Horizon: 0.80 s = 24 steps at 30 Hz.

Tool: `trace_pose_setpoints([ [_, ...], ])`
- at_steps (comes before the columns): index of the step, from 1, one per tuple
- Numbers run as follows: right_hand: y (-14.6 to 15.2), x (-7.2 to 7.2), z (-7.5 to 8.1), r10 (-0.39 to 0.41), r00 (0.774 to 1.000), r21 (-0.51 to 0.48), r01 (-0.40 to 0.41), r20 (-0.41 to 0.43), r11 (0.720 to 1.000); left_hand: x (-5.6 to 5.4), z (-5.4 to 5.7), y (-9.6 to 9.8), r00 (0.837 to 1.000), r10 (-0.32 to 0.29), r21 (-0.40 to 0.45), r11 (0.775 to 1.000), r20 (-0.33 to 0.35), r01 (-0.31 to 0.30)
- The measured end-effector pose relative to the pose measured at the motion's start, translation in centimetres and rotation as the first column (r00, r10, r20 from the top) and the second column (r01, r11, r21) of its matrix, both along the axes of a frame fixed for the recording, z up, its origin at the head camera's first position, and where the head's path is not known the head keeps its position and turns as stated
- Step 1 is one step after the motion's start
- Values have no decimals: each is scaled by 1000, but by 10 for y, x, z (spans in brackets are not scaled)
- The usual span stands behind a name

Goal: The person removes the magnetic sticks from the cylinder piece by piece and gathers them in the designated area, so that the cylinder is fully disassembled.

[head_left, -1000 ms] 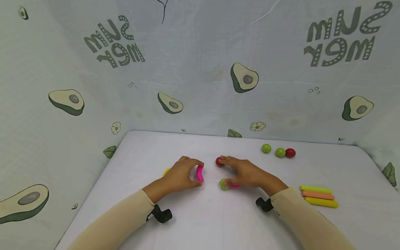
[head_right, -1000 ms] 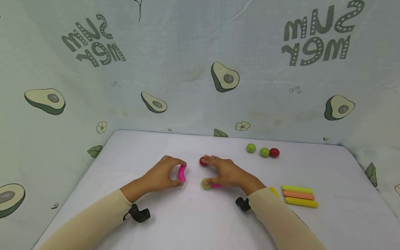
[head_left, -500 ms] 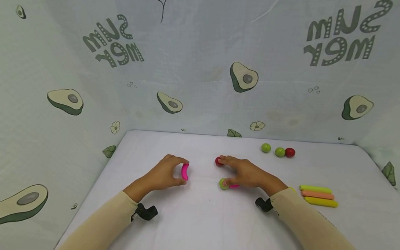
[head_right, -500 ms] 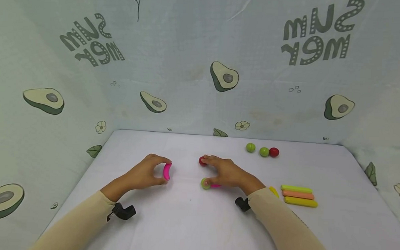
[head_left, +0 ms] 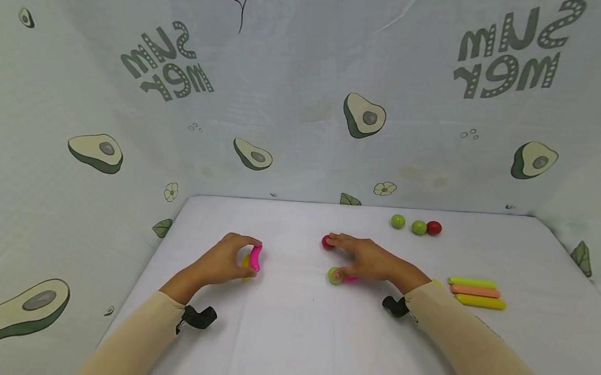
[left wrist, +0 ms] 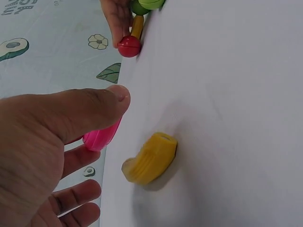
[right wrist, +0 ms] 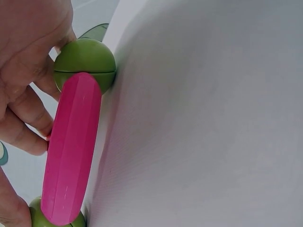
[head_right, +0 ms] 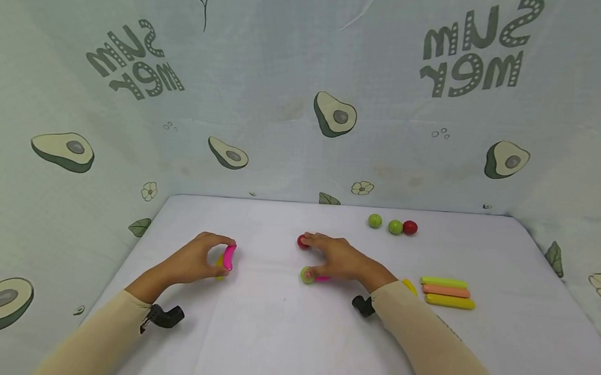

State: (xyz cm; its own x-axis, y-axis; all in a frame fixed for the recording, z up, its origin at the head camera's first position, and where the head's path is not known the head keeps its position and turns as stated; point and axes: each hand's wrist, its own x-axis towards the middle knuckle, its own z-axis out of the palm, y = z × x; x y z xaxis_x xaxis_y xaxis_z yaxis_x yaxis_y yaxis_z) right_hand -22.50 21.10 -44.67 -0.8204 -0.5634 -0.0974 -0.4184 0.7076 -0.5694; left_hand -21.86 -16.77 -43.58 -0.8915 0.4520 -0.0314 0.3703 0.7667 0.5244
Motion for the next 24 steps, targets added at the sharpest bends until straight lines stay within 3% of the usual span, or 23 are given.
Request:
trace_pose_setpoints([
  [13, 1, 1, -2, 3, 1000, -15, -3, 1, 1000, 2, -3, -29, 1000, -9, 22, 1000, 16, 9],
  [24, 0, 1, -1, -13, 1000, 7, 13, 5, 1000, 6, -10, -38, 998, 32, 13, 999, 54, -33],
])
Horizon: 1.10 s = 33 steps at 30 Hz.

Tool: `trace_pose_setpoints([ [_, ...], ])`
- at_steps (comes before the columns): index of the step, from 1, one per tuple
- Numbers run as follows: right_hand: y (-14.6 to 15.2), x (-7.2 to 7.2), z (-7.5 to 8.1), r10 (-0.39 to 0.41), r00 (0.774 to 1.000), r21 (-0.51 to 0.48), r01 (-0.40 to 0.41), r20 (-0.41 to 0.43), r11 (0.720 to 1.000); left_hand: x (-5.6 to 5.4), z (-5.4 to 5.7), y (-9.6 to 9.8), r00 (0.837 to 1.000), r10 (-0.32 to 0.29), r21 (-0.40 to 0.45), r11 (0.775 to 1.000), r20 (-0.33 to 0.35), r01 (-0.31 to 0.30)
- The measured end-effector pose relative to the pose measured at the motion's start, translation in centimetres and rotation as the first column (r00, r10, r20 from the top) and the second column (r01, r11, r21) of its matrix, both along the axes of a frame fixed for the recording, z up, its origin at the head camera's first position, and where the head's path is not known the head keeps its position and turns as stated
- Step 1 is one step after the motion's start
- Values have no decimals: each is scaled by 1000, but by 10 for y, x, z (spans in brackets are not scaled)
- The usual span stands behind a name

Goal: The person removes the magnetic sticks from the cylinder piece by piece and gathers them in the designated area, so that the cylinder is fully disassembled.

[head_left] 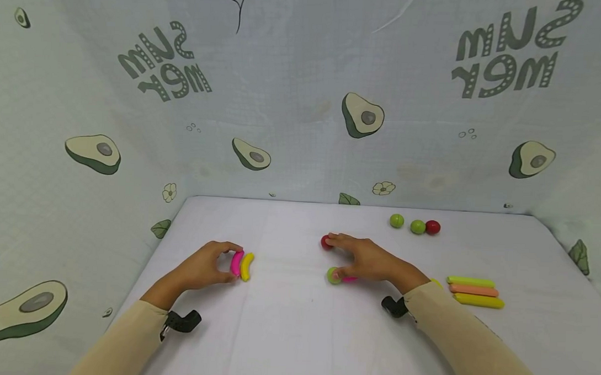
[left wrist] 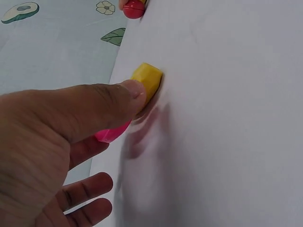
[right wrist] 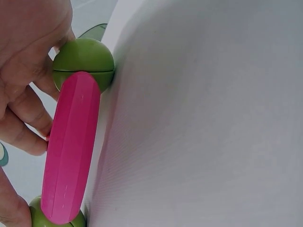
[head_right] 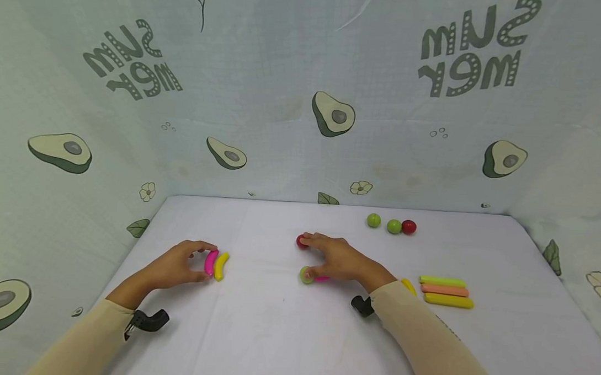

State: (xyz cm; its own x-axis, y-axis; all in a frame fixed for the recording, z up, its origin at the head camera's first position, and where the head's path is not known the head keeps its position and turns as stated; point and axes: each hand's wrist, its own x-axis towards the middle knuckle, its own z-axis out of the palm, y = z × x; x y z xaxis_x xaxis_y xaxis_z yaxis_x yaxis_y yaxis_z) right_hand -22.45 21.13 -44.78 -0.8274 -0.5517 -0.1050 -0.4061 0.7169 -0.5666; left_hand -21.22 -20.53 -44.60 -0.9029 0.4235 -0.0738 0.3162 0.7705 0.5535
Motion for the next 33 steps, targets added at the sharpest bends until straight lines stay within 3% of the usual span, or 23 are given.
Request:
trace_pose_setpoints([
  [11, -3, 0, 2, -5, 1000, -4, 5, 5, 1000, 1, -9, 0, 999, 51, -43, 998, 16, -50],
  [17, -5, 0, 1, -6, 1000, -11, 6, -9, 1000, 0, -9, 0, 999, 41, -73, 997, 27, -39],
  [21, -6, 1, 1, -24, 1000, -14, 24, -8, 1000, 0, -7, 1, 1000, 8, -83, 997, 8, -7],
  [27, -8, 4, 0, -36, 999, -2, 36, -40, 999, 6, 5, 16, 995, -60, -56, 997, -85, 55],
  [33, 3, 12, 5, -48, 998, 26, 49, -50, 998, 13, 13, 45, 973, -195, -27, 981, -122, 193],
])
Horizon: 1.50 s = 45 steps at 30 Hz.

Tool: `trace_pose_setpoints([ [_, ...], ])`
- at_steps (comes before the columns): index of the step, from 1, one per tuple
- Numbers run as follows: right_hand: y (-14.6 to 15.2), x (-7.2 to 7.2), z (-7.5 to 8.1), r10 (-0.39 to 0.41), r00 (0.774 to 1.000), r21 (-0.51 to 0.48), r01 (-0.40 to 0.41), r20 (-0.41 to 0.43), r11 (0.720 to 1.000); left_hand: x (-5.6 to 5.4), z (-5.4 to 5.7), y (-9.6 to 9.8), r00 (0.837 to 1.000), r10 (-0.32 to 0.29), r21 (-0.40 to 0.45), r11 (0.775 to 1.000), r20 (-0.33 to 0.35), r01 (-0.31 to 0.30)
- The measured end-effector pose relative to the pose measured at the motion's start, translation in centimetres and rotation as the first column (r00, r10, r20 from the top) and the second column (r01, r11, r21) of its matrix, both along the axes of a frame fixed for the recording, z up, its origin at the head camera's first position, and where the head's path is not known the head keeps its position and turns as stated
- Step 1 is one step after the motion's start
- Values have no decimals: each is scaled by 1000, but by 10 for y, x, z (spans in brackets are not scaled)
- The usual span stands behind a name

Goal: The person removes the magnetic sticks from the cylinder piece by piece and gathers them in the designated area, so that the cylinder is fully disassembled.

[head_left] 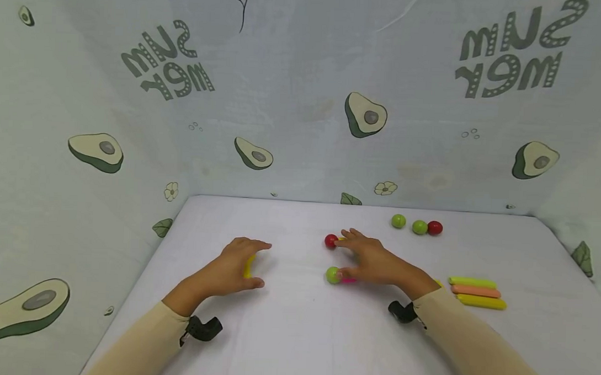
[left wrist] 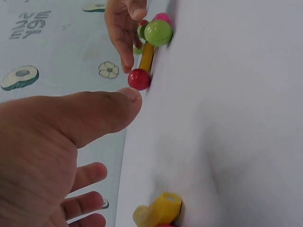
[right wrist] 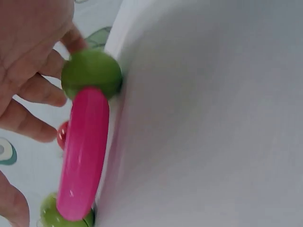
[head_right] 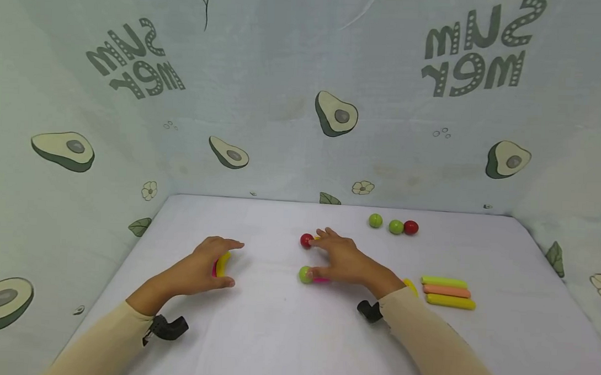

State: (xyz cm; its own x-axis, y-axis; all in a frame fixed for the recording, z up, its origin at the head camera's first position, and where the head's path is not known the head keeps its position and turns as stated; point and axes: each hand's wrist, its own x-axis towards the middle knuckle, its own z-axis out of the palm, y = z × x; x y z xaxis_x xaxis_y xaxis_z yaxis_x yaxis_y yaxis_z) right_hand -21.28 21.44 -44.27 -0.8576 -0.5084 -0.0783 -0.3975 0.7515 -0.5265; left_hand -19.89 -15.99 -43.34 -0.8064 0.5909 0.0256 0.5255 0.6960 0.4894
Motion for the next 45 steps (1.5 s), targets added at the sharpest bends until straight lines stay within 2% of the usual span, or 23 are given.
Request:
trace_pose_setpoints([
  [4, 14, 4, 3, -36, 998, 5, 36, 59, 999, 5, -2, 16, 998, -65, 11, 998, -4, 65],
  [7, 22, 6, 4, -30, 997, 11, 29, 74, 1000, 8, -4, 26, 996, -91, 20, 996, 2, 90],
  [14, 25, 9, -1, -16, 1000, 29, 15, 25, 999, 10, -11, 50, 993, -120, -35, 992, 15, 120],
  [22, 10, 18, -2, -28, 999, 92, 30, -20, 995, 10, -20, 71, 990, -140, -78, 987, 20, 141],
  [26, 2, 22, -1, -22, 998, 140, 29, -53, 990, 7, -24, 82, 990, -139, -86, 987, -5, 138],
  [33, -5, 22, -1, -27, 999, 213, 35, -41, 976, -1, -33, 102, 982, -163, -86, 984, -91, 155],
  [41, -8, 22, -3, -1, 996, 195, 20, -94, 981, -8, -33, 122, 969, -197, -119, 976, -146, 181],
  [45, -9, 22, -3, -6, 993, 200, 29, -116, 979, -11, -32, 128, 973, -170, -141, 979, -155, 149],
])
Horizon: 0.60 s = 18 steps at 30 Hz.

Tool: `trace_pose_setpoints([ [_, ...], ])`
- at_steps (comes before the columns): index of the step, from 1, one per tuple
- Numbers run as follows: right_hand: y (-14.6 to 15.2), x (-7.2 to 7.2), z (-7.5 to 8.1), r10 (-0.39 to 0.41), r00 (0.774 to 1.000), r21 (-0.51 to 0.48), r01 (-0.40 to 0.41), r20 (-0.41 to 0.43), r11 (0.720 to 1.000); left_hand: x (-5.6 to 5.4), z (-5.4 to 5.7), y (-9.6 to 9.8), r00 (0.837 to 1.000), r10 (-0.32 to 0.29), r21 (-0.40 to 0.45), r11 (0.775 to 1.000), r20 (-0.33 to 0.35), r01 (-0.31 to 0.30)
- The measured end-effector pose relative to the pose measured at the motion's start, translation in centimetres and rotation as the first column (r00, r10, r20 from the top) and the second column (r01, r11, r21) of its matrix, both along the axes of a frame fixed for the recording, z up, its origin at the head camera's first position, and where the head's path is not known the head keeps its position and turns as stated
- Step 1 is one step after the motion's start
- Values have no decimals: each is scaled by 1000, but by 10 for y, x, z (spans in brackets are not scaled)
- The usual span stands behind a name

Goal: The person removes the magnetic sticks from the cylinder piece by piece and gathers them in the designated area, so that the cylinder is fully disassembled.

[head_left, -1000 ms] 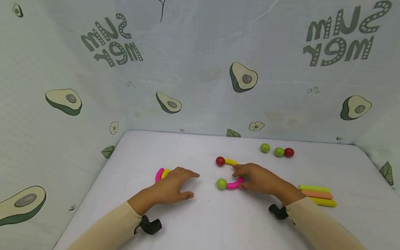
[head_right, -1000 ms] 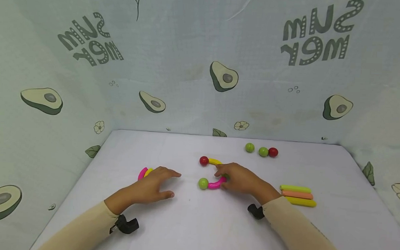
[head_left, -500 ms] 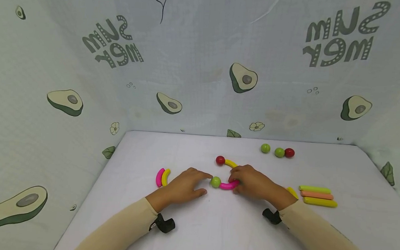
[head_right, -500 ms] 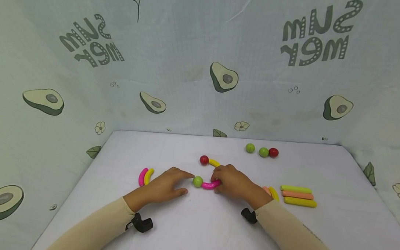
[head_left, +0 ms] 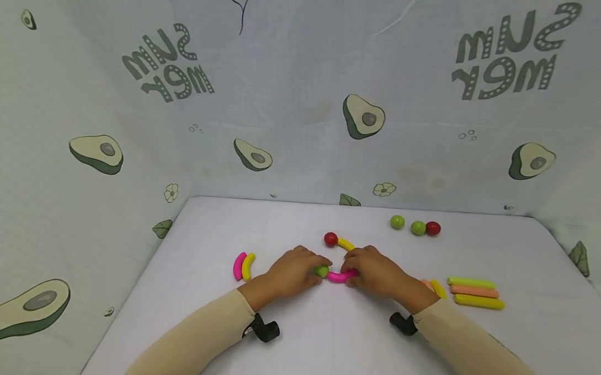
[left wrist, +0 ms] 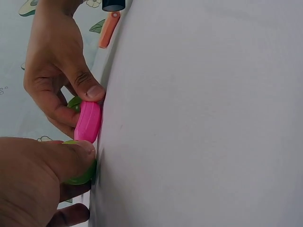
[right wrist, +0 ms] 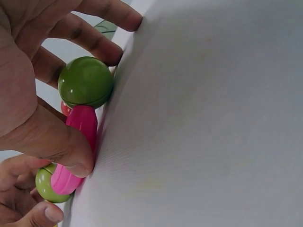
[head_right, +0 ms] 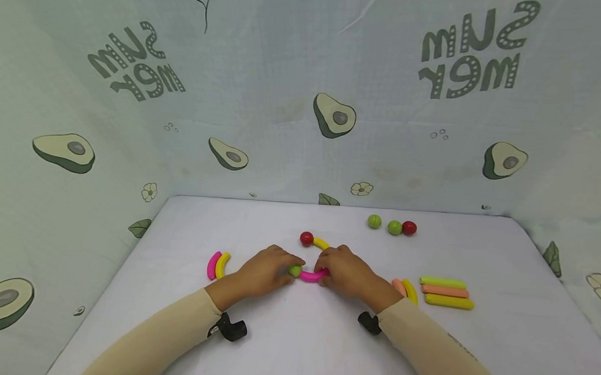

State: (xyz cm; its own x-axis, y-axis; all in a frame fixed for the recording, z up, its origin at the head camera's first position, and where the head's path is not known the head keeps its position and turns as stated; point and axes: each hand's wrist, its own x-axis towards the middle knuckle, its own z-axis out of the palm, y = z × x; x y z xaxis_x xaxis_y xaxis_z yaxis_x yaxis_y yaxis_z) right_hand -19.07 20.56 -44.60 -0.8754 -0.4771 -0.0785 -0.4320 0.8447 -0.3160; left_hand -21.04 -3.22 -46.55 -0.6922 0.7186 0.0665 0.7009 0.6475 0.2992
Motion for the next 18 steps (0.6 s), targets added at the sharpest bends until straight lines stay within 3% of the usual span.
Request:
trace_pose_setpoints([
  [5, 0, 1, 1, -3, 1000, 6, 3, -11, 1000, -1, 3, 3, 999, 40, 4, 999, 36, -40],
  [18, -1, -1, 2, -10, 1000, 4, 10, 12, 1000, -4, 0, 0, 994, 47, 74, 996, 104, -54],
])
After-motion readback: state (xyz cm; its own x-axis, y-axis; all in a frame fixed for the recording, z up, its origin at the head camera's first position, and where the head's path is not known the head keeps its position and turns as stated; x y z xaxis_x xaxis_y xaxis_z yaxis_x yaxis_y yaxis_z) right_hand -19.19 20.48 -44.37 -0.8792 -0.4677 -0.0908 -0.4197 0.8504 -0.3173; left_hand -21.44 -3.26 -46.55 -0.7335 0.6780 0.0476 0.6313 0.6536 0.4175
